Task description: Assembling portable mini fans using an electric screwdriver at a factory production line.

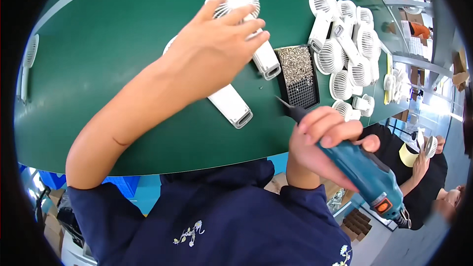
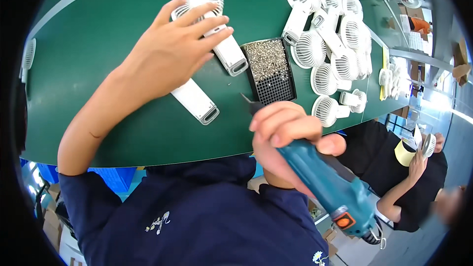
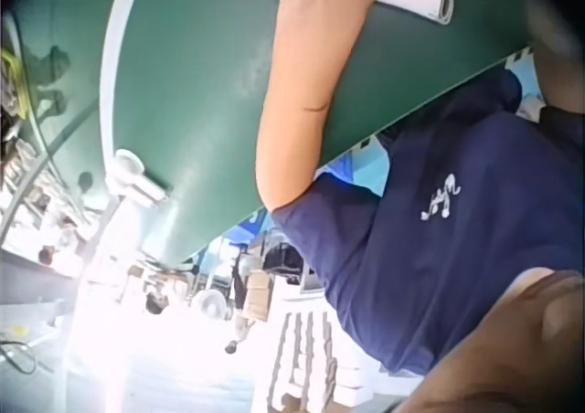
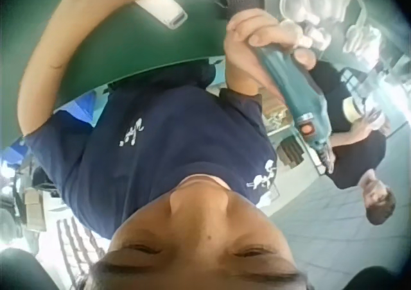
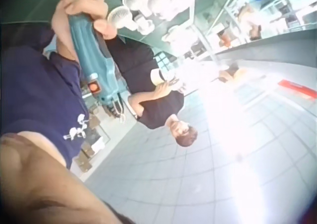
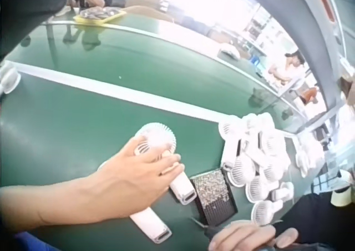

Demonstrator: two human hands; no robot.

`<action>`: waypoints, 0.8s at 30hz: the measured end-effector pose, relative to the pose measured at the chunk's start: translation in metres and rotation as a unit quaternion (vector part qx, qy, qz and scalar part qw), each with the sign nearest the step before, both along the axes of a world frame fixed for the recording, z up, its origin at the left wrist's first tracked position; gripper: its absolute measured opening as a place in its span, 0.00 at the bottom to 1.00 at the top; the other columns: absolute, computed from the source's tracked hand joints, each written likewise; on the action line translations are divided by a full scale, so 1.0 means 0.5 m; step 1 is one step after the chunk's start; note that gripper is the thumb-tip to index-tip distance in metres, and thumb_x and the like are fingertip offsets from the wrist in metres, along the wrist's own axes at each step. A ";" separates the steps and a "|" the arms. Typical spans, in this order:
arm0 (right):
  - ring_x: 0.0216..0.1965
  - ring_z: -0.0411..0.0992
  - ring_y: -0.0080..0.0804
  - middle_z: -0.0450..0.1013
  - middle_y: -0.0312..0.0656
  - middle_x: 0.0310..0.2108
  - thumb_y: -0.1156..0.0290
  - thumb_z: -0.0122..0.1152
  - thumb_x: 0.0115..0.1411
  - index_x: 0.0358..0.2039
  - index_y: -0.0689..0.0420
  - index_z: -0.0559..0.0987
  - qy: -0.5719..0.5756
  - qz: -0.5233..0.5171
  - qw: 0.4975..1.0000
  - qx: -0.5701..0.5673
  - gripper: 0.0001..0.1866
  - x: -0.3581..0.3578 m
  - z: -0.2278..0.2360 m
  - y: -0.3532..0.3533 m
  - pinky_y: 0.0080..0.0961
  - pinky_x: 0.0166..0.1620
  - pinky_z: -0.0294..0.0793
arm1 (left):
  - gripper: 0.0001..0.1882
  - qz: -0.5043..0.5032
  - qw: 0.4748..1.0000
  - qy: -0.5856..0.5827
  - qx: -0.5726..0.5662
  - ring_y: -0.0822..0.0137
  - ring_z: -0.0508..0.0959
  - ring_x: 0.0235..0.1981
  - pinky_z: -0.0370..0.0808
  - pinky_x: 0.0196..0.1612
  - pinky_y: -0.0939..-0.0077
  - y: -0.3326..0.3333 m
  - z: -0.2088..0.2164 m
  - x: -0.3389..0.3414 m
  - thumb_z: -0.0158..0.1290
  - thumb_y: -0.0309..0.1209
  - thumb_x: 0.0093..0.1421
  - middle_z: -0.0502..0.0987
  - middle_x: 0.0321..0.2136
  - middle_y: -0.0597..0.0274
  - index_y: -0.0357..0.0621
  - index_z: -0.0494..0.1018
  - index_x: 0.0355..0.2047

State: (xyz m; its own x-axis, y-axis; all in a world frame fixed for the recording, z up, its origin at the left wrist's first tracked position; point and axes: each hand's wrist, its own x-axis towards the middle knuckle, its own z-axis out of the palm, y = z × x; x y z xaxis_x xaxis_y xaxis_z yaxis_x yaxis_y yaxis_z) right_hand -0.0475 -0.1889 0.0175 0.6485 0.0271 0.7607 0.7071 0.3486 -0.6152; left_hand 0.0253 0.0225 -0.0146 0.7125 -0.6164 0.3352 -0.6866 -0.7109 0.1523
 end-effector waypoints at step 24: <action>0.10 0.61 0.31 0.66 0.39 0.21 0.29 0.40 0.62 0.52 0.46 0.64 0.153 0.031 0.974 0.167 0.35 -0.023 0.054 0.044 0.29 0.12 0.66 | 0.10 -0.137 0.942 0.166 -0.256 0.62 0.69 0.29 0.62 0.43 0.59 -0.010 0.043 -0.111 0.67 0.31 0.43 0.67 0.24 0.67 0.48 0.77 0.26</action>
